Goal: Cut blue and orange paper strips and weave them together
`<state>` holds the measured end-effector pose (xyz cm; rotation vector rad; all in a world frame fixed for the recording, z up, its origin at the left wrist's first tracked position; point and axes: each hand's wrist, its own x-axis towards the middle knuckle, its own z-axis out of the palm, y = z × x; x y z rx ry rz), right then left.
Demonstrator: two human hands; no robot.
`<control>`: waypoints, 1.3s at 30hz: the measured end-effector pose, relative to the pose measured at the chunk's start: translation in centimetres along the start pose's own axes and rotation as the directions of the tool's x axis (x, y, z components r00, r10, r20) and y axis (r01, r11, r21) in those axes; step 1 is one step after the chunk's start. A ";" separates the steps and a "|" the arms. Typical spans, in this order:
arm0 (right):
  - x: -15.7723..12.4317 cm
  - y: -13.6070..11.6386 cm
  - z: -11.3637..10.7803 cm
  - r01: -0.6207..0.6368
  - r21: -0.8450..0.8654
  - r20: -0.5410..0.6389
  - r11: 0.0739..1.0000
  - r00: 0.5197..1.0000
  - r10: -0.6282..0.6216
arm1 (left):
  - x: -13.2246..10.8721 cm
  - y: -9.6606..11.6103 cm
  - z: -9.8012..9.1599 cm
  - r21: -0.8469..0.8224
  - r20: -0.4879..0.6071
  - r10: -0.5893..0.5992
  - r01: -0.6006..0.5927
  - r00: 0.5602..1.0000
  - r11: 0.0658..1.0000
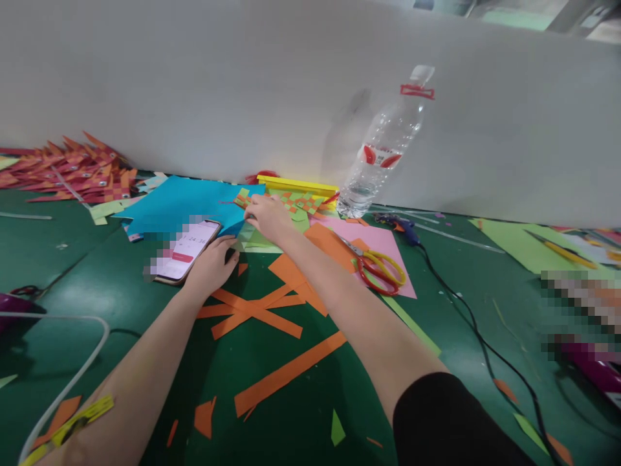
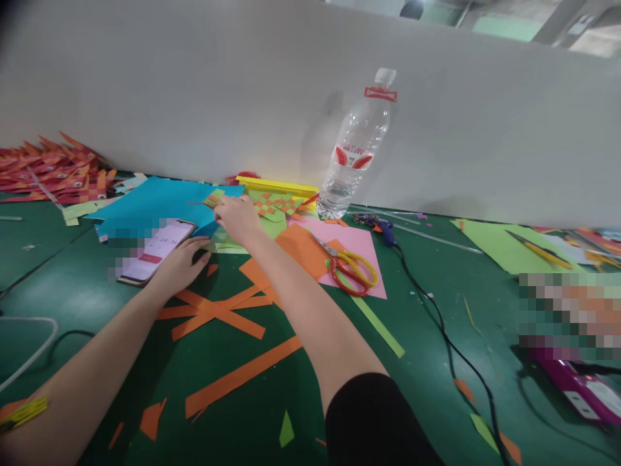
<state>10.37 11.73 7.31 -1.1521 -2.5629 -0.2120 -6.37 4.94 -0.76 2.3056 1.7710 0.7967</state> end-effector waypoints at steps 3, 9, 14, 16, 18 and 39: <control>-1.3 -0.1 -0.2 0.006 -0.017 -0.019 1.000 1.000 -0.006 | 0.0 0.0 0.1 0.011 0.014 -0.006 0.006 1.000 1.000; -5.0 -0.2 0.7 0.088 -0.081 0.022 0.993 0.996 -0.087 | -0.1 0.2 -0.1 0.019 0.038 -0.001 0.001 0.999 1.000; -6.1 0.4 0.8 0.037 -0.067 -0.030 0.997 0.999 -0.039 | -0.1 0.4 -0.3 0.018 0.047 0.001 -0.002 0.999 1.000; -6.1 0.6 0.3 0.004 -0.057 -0.049 0.998 0.999 -0.006 | -0.1 0.3 -0.3 0.017 0.048 0.001 -0.001 0.999 1.000; -5.9 0.7 -0.3 -0.035 -0.050 -0.067 0.998 0.997 0.032 | 0.0 0.2 -0.2 0.018 0.048 -0.001 0.000 0.999 1.000; -4.6 5.6 -4.4 -0.369 0.121 -0.273 0.922 0.880 0.388 | -0.1 0.2 -0.4 0.028 0.059 0.002 -0.004 0.998 1.000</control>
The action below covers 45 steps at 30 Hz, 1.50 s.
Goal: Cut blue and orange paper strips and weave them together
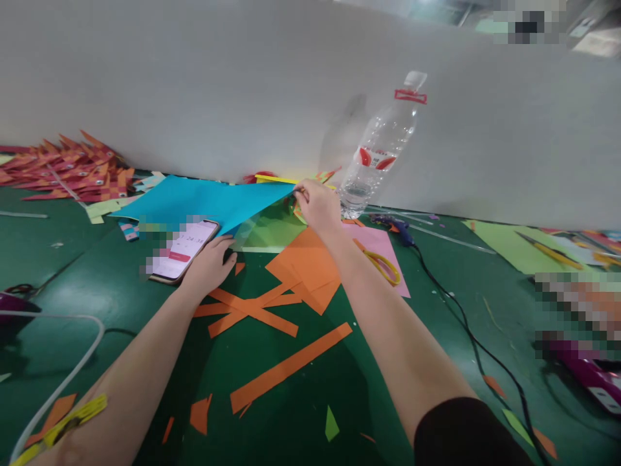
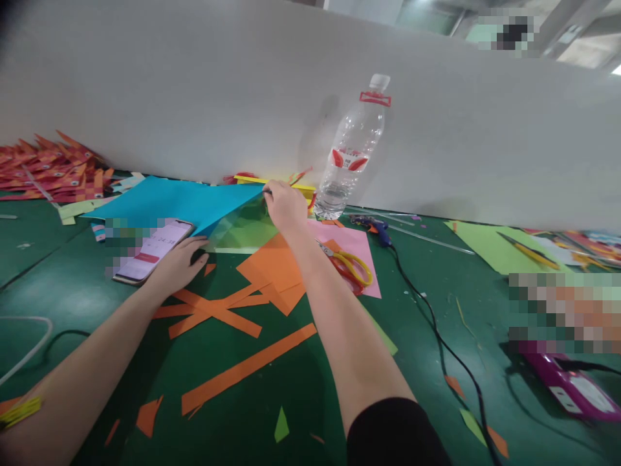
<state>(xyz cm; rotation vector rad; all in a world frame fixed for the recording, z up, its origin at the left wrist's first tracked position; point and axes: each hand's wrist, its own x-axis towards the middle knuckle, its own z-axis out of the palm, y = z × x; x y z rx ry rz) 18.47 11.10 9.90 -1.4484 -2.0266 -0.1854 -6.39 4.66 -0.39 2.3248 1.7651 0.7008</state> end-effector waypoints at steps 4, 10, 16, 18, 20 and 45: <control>0.1 0.9 -0.1 -0.063 0.016 -0.042 0.998 0.997 0.064 | 0.0 -0.1 0.1 -0.001 -0.002 -0.001 0.001 1.000 1.000; 0.2 2.9 -0.7 -0.169 0.139 -0.225 0.976 0.954 0.197 | 0.0 -0.2 0.3 -0.003 -0.005 0.002 -0.002 1.000 1.000; 0.0 4.3 -1.4 -0.155 0.365 -0.405 0.918 0.861 0.306 | 0.0 -0.1 0.1 -0.012 -0.004 0.021 -0.021 1.000 1.000; -0.2 4.5 -1.8 -0.130 0.482 -0.441 0.866 0.819 0.369 | 0.0 -0.1 0.1 -0.017 -0.004 0.021 -0.021 1.000 1.000; -0.6 4.7 -2.3 -0.121 0.581 -0.458 0.805 0.769 0.446 | 0.0 0.0 0.1 -0.019 -0.007 0.015 -0.015 1.000 1.000; -16.1 9.6 -16.2 -0.579 0.152 0.884 0.801 0.442 0.151 | -0.8 3.4 -0.6 -0.072 0.048 0.234 -0.230 0.971 0.970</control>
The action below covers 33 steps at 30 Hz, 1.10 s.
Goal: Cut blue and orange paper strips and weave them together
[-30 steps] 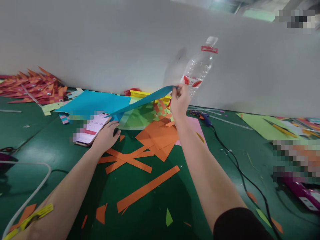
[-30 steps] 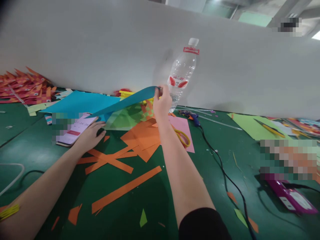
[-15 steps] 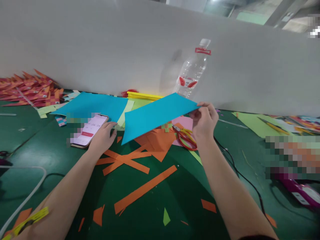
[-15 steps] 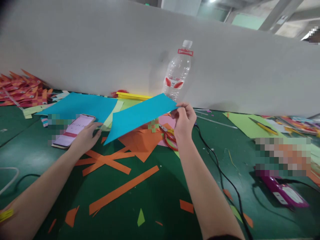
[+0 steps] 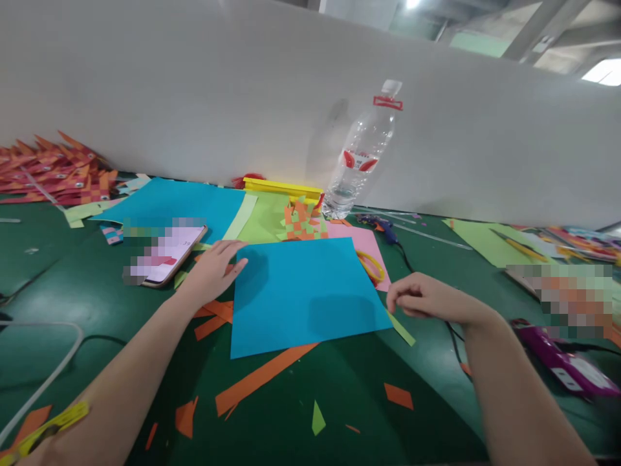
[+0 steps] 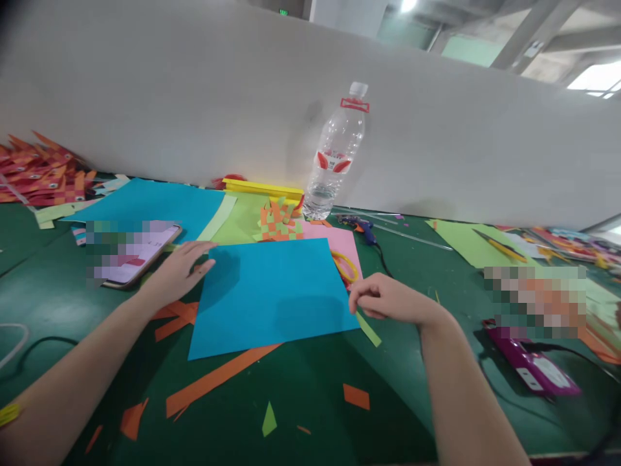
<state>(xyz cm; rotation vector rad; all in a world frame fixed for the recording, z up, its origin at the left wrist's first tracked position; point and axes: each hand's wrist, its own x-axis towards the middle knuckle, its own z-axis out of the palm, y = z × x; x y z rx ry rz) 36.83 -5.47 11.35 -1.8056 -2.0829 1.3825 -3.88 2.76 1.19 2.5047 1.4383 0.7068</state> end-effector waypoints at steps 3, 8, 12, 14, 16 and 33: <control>0.6 -1.4 -1.1 -0.014 -0.125 -0.204 0.992 0.979 -0.012 | -0.2 0.9 0.5 0.001 0.148 0.117 -0.119 0.982 0.993; 5.2 -4.3 -1.7 0.094 -0.272 -0.534 0.958 0.813 -0.232 | -0.3 1.9 0.6 0.012 0.233 0.190 -0.198 0.954 0.980; 10.2 -5.3 -2.0 0.068 -0.301 -0.494 0.951 0.842 -0.216 | -0.3 2.2 0.1 -0.030 0.217 0.240 -0.239 0.946 0.970; 12.4 -5.3 -2.2 0.036 -0.281 -0.447 0.959 0.879 -0.165 | -0.3 2.3 -0.1 -0.059 0.227 0.259 -0.252 0.939 0.966; 14.3 -5.1 -2.6 0.056 -0.276 -0.378 0.960 0.912 -0.162 | -0.2 2.4 -0.2 -0.088 0.228 0.276 -0.263 0.934 0.961; 23.1 -15.1 -2.4 0.318 0.415 -0.380 0.852 0.912 -0.155 | 0.0 3.0 -0.5 -0.122 0.207 0.312 -0.292 0.927 0.949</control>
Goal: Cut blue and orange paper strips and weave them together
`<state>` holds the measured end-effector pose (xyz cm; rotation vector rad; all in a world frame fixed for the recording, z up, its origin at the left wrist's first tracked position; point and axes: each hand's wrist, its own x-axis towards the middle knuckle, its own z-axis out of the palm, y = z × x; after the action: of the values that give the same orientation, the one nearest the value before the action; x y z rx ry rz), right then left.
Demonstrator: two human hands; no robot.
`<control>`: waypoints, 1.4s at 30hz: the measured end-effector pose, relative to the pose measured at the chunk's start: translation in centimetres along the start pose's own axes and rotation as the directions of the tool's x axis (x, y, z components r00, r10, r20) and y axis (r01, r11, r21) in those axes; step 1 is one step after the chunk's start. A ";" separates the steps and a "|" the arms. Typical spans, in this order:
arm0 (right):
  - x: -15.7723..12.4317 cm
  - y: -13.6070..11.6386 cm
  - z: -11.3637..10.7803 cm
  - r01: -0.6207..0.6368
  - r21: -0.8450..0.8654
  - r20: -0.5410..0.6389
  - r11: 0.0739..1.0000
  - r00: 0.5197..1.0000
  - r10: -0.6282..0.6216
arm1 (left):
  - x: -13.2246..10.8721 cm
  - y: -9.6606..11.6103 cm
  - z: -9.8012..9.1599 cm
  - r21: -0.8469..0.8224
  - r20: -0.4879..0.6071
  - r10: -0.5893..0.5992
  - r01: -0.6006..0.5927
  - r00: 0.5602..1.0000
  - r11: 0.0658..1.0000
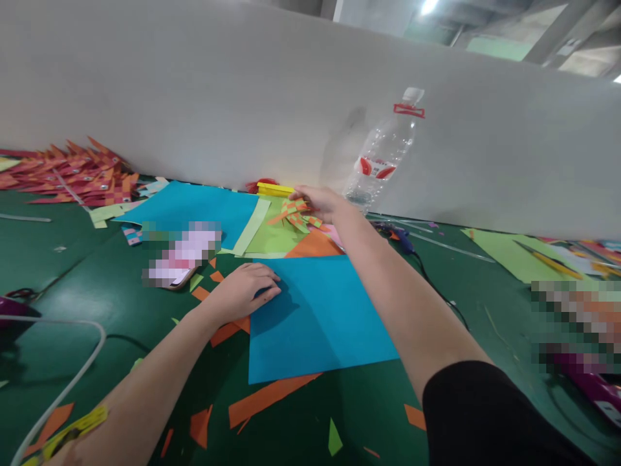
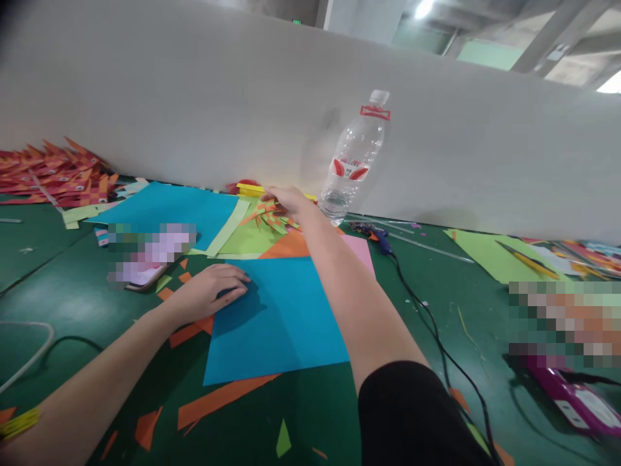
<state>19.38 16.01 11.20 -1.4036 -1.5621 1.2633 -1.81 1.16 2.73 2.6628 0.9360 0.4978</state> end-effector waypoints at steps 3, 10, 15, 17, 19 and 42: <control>1.2 -1.5 1.8 0.057 0.060 -0.036 0.997 0.998 -0.055 | 0.0 0.0 0.0 0.013 0.010 -0.008 0.008 1.000 1.000; 3.4 -4.3 5.1 0.532 -0.338 0.230 0.776 0.847 -0.480 | 0.0 -0.1 0.4 0.037 -0.036 0.032 -0.031 0.999 0.999; 3.8 -3.7 6.4 0.603 -0.649 0.357 0.463 0.779 -0.514 | 0.2 0.3 0.4 0.122 -0.017 0.044 -0.041 0.999 0.992; 3.4 -2.9 6.4 0.591 -0.711 0.375 0.381 0.777 -0.505 | 0.2 0.4 0.4 0.135 -0.016 0.043 -0.040 0.999 0.990; 2.5 -1.9 6.2 0.585 -0.743 0.382 0.325 0.769 -0.512 | 0.2 0.4 0.3 0.144 -0.010 0.035 -0.033 0.999 0.989; -17.1 6.9 1.7 0.350 -0.867 0.061 0.355 0.781 -0.621 | 0.0 0.5 0.2 0.275 -0.114 -0.007 0.039 0.993 0.961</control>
<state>23.22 -1.37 6.10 -1.3356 -2.2780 -0.1996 -1.43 0.74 2.76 2.8929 1.1449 0.5525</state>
